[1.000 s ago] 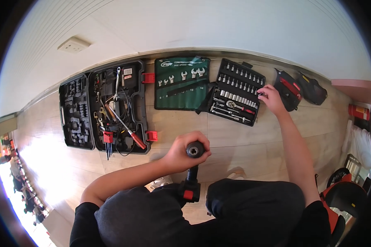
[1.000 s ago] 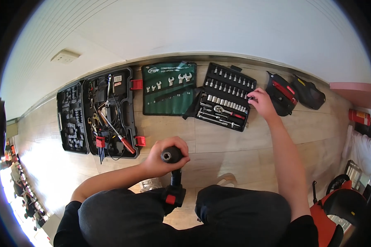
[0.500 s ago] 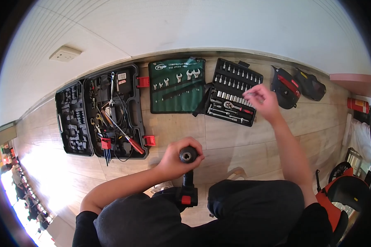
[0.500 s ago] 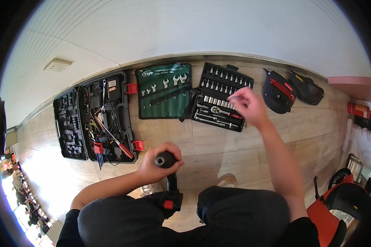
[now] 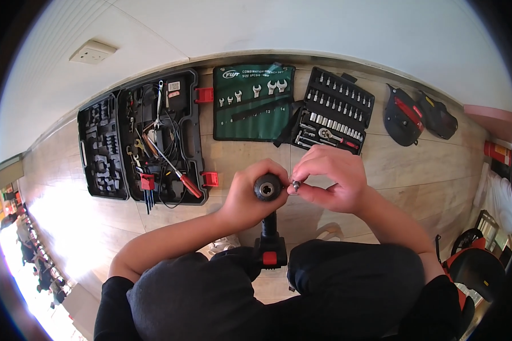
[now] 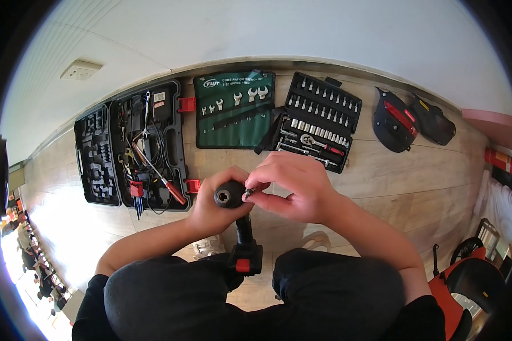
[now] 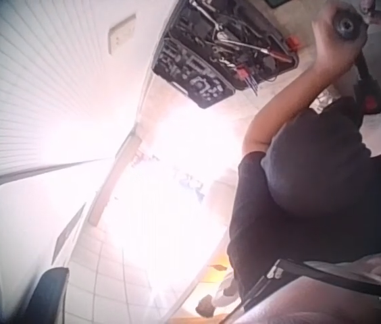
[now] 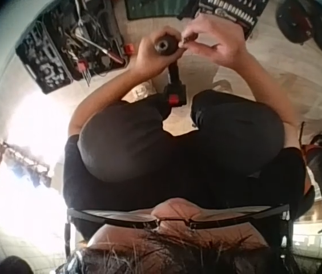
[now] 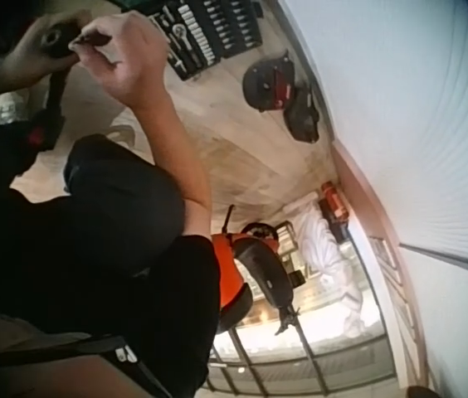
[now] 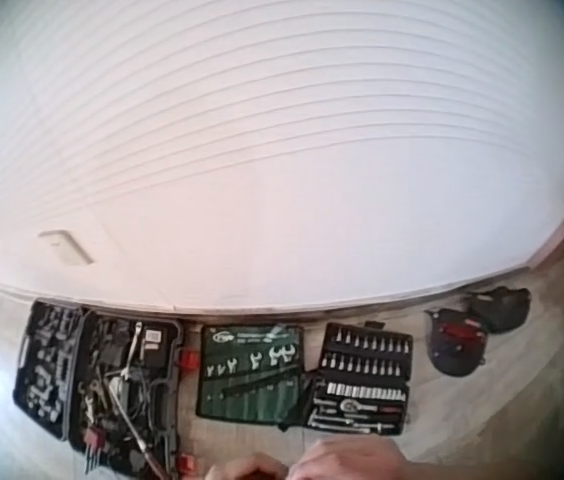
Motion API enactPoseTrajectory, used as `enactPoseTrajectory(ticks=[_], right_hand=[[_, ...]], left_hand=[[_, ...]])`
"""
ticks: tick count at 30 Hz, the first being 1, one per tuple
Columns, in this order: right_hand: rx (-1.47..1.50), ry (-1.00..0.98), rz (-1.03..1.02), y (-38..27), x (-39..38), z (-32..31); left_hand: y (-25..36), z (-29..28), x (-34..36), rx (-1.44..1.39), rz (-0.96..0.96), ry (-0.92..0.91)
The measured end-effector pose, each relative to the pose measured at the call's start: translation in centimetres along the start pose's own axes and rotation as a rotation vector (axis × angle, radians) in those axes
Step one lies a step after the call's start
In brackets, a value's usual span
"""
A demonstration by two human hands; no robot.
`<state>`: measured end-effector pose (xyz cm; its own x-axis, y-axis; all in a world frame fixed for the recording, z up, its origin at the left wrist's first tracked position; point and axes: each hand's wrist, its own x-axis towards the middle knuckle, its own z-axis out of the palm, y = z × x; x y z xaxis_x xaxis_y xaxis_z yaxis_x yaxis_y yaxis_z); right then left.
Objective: Preparing a power drill and socket for vehicle maintenance.
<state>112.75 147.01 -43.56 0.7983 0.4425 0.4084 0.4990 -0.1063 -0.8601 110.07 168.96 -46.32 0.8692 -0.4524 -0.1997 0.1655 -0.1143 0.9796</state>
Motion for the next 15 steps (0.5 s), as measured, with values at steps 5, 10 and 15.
enactPoseTrajectory(ticks=[5,10,15], right_hand=[[-0.003,0.013,0.023,0.02,-0.18,0.51],[0.009,0.019,0.043,0.01,-0.19,0.82],[0.034,-0.04,0.143,-0.22,-1.04,0.04]], left_hand=[[0.11,-0.11,-0.04,-0.008,-0.022,-0.017],[-0.26,-0.01,-0.17,-0.003,-0.01,-0.015],[-0.29,0.19,-0.24,0.023,-0.005,-0.01]])
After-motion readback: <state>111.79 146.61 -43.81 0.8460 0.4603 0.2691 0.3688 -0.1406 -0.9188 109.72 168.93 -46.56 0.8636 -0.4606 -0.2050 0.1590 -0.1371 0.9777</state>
